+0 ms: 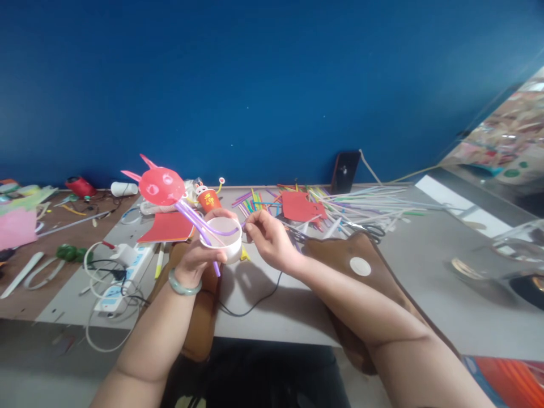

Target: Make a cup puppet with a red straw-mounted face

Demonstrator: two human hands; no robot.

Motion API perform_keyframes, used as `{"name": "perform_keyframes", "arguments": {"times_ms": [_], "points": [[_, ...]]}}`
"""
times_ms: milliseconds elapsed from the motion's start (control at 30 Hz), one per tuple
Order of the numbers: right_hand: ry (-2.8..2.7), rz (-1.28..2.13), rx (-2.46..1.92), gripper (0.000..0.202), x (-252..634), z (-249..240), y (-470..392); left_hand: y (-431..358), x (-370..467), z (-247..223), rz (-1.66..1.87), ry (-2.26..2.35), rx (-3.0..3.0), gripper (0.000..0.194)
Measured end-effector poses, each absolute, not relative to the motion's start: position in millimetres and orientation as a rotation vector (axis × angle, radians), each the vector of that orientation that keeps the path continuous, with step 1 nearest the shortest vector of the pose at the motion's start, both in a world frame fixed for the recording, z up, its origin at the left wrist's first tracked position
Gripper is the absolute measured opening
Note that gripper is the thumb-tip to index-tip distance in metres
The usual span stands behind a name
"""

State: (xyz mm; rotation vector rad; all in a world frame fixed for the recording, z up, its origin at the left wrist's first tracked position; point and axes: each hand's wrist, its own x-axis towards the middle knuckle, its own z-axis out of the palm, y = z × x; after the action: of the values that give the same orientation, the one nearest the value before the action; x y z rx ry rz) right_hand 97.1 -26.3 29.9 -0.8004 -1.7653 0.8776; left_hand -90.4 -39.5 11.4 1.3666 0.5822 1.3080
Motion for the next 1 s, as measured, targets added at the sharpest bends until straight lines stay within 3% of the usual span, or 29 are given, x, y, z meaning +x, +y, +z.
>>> {"name": "perform_keyframes", "arguments": {"times_ms": [433,800,1000], "points": [[-1.657,0.924,-0.916,0.012,96.7,29.2,-21.1,-33.3,-94.1,6.8,1.326,0.483,1.279,0.075],[-1.723,1.002,-0.94,0.005,109.4,30.4,1.6,-20.3,-103.2,1.2,1.133,0.459,1.12,0.077],[-1.752,1.036,-0.845,0.032,121.6,51.4,-3.0,-25.9,-88.3,3.9,0.984,0.479,1.169,0.068]]}}
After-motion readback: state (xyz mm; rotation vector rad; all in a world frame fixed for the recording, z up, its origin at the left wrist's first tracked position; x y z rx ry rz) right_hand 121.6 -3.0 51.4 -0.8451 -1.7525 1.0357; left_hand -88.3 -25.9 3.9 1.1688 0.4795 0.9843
